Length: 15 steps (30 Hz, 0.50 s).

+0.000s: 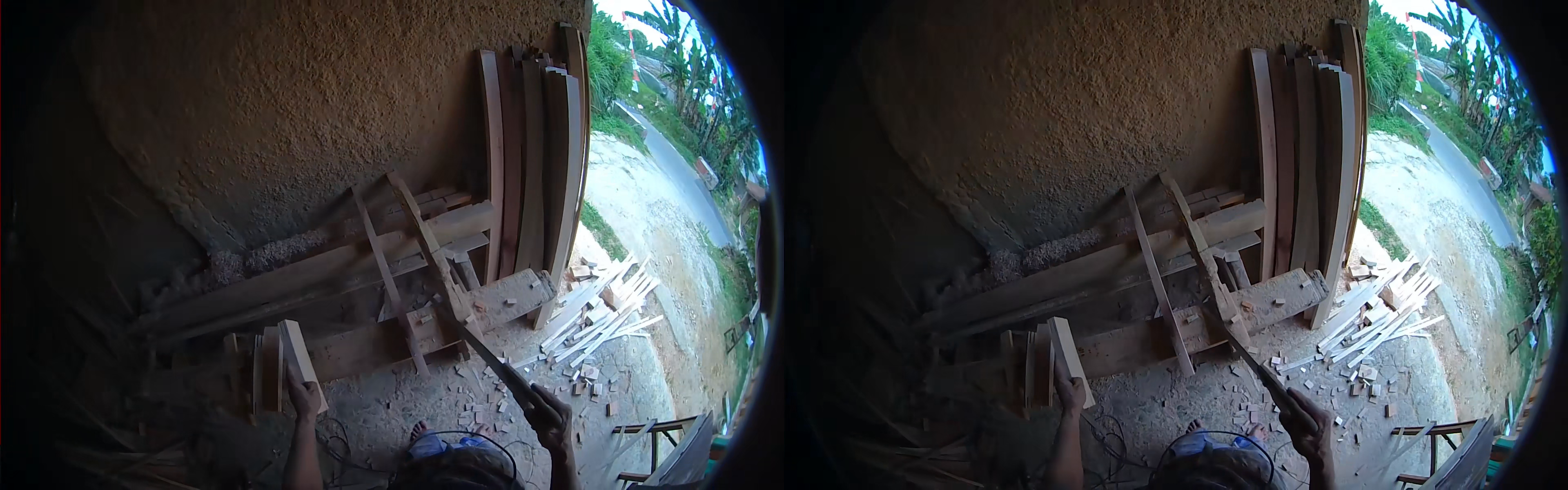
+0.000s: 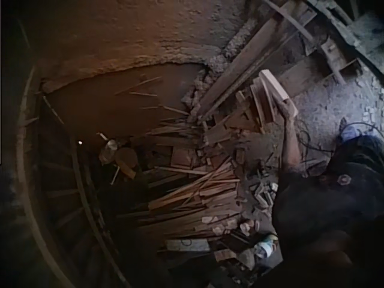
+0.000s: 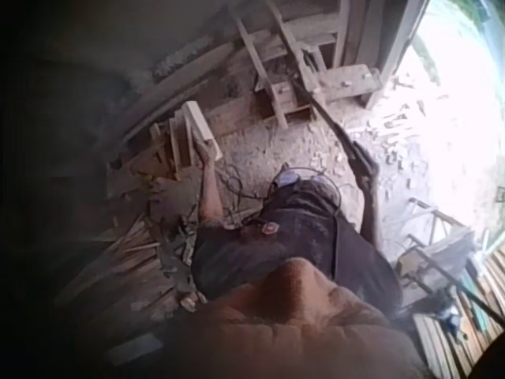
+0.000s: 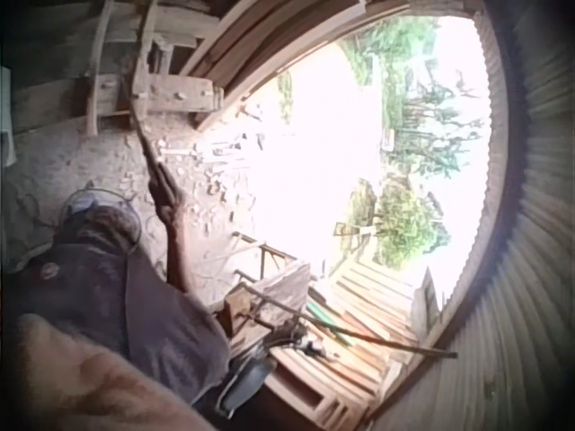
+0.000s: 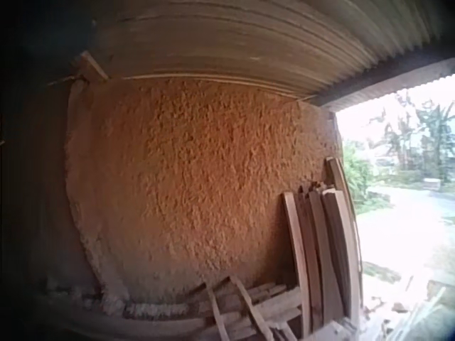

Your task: The person saws a piece of wood by hand on a wooden support structure and sets the cut piece aside.

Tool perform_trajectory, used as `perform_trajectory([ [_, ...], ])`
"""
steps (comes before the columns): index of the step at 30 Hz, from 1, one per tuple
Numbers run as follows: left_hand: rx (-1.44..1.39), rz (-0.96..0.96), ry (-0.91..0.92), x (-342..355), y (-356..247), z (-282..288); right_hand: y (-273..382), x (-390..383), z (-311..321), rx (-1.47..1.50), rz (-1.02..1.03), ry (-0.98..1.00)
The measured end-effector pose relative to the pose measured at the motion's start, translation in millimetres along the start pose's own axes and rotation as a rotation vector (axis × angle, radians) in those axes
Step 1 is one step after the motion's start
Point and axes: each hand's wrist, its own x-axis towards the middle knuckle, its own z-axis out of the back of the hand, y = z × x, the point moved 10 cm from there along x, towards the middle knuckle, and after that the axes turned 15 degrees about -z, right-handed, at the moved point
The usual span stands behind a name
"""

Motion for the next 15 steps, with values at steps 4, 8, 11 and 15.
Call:
perform_trajectory([
  [4, -0.051, -0.178, -0.007, 5, -52, -24, 6, 3, -8, -0.140, 0.016, 0.174],
  [8, -0.135, -0.184, 0.202, 12, -122, -61, 2, -14, 43, -0.153, -0.002, 0.236],
  [11, -0.095, -0.360, 0.214, 15, -168, -82, 2, -20, 74, -0.197, 0.102, 0.157],
  [15, -0.042, -0.526, 0.275, 21, -214, -120, -52, -24, 98, 0.035, -0.143, 0.072],
])
